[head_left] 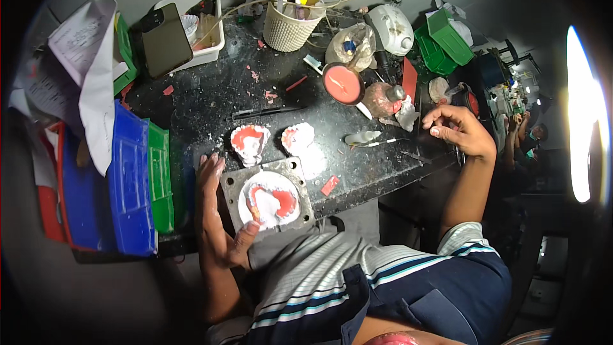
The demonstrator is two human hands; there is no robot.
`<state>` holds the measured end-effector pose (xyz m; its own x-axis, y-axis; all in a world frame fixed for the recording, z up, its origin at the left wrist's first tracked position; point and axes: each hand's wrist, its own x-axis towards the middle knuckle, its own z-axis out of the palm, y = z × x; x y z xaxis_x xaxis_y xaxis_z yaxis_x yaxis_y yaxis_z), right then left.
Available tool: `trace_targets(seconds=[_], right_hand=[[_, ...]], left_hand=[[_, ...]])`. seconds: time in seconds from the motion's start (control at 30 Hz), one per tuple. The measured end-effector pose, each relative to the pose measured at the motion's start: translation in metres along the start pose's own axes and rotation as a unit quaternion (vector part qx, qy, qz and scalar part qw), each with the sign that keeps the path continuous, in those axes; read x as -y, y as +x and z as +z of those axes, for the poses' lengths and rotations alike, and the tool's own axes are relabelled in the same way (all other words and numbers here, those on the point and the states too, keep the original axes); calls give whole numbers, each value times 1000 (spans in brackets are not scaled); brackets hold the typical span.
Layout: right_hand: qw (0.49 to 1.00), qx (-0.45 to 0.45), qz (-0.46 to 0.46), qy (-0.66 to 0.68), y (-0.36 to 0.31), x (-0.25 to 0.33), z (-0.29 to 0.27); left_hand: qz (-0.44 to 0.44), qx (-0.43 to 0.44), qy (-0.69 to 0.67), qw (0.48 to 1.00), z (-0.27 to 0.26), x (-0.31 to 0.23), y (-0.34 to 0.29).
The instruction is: The person trims excess pink material from a dental prosthesis mold using a metal spatula and a small knife. The person repeatedly scrapes and refines the edges of the pink material within the mold, removing small shavings and adjusting the fit.
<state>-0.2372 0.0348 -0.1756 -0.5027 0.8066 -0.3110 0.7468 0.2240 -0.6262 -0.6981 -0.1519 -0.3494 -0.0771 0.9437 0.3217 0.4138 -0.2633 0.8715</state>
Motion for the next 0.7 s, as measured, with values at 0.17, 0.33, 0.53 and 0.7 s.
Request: trace_targets(seconds=[0.17,0.33,0.53,0.7], right_hand=[[987,-105,101,71,-52,-60,37],[969,-235,79,-6,-75,-98,97],[930,-368,-8,-27,-56,-112,129],[935,-349,10,-58,-46,-114,125]], left_hand=[[38,11,-22,999,2,4,6],[39,3,-95,995,3,18,8],[67,-14,-121,990,2,20,8],[55,0,-150,987,1,24,10]])
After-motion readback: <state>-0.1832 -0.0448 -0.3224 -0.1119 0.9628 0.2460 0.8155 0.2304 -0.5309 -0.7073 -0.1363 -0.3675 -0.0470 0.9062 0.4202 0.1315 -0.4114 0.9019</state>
